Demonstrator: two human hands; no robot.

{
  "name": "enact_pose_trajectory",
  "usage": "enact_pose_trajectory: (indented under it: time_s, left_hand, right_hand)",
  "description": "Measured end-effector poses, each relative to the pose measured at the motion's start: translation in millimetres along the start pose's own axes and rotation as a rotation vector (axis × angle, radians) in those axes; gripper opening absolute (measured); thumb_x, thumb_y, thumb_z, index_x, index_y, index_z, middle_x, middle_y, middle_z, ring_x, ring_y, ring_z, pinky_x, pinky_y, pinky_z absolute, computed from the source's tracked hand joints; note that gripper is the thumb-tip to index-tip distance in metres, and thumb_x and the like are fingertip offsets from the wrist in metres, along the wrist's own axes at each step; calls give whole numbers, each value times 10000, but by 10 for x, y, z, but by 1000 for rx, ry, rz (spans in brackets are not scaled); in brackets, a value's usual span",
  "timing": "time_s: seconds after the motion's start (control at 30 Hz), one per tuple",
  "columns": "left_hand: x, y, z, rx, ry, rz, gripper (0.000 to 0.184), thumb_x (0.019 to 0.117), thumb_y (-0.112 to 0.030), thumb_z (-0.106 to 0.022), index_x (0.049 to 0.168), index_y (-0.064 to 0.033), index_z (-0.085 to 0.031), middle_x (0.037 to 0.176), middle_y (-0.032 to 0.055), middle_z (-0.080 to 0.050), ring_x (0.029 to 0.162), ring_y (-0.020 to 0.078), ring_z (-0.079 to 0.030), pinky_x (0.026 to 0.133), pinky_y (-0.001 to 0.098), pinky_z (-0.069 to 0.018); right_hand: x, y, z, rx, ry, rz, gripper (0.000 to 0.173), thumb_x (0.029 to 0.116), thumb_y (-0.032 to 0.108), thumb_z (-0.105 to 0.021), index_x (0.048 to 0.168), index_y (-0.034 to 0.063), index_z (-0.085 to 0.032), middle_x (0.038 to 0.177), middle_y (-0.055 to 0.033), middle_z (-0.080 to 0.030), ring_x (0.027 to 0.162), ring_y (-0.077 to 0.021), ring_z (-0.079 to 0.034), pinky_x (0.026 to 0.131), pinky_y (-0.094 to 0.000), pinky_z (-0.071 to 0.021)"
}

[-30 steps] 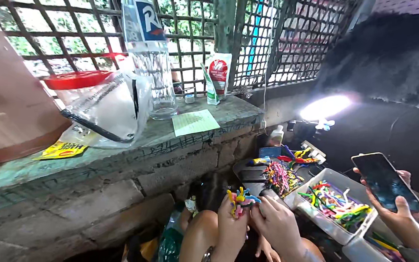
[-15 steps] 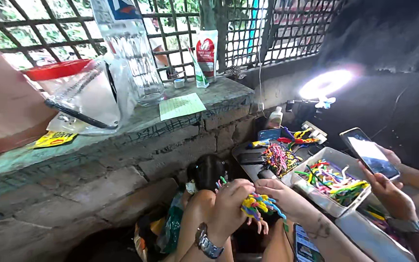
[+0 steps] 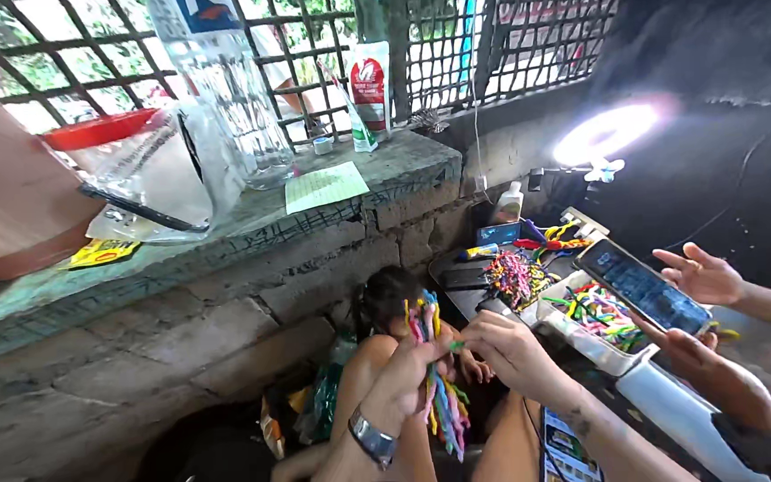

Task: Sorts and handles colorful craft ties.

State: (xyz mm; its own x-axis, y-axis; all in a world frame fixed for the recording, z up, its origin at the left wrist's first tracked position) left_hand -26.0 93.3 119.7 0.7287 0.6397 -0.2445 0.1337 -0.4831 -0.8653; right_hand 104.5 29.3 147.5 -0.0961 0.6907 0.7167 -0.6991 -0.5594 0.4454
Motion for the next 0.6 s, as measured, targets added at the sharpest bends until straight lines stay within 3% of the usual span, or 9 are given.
enact_pose_trajectory:
  time_s: [0.17, 0.27, 0.37, 0.43, 0.5, 0.6]
  left_hand:
    - [-38, -100, -43, -157, -117, -43, 203, 1068, -61, -441, 996, -41, -629, 750, 35, -633, 587, 83, -590, 564, 212, -531]
    - [-39, -113, -36, -202, -174, -51, 208, 1079, -89, -446, 990, -28, -623, 735, 38, -612, 581, 89, -581, 566, 217, -533]
    - [-11, -88, -29, -236, -196, -82, 243, 1084, -110, -448, 966, -17, -638, 716, 32, -596, 580, 84, -575, 571, 212, -535]
    - [16, -80, -7, -180, -223, -200, 204, 1071, -86, -477, 1003, -2, -650, 709, 30, -606, 591, 84, -583, 594, 220, -538]
    - [2, -89, 14, -25, -285, -409, 86, 1033, -32, -534, 1094, 2, -584, 796, 26, -642, 635, 69, -610, 623, 227, -556]
    - [-106, -143, 44, 345, -392, -876, 233, 921, 54, -588, 1144, 118, -569, 960, 30, -675, 821, -11, -656, 760, 174, -573]
  right_hand:
    - [75, 14, 7, 37, -80, -194, 233, 1040, 166, -521, 1110, 33, -699, 997, -46, -718, 859, -15, -662, 802, -164, -552]
    - [102, 54, -2, -14, -115, -190, 212, 1019, 183, -567, 1044, 47, -728, 969, -48, -715, 856, -13, -658, 793, -139, -539]
    - [107, 102, -34, -37, -223, -216, 178, 968, 176, -635, 960, 27, -732, 886, -46, -705, 764, 13, -634, 719, -106, -525]
    - [114, 123, -48, -50, -317, -244, 153, 927, 151, -652, 898, 13, -713, 835, -45, -687, 710, 29, -607, 668, -93, -505]
    - [131, 142, -50, -94, -388, -256, 143, 904, 138, -656, 855, 11, -697, 785, -45, -665, 670, 28, -582, 630, -91, -482]
    - [183, 210, -64, -254, -357, -228, 126, 878, 141, -648, 841, 35, -707, 778, -66, -662, 686, -61, -606, 631, -156, -497]
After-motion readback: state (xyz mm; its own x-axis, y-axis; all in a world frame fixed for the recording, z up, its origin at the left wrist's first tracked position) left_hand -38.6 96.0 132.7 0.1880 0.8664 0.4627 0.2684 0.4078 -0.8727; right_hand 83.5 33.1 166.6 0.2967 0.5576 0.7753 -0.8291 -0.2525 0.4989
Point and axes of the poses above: each hand's wrist, its own x-axis towards the middle knuckle, its own z-axis out of the back of the hand, y = z × x, the point moved 7 cm from there along x, towards the middle knuckle
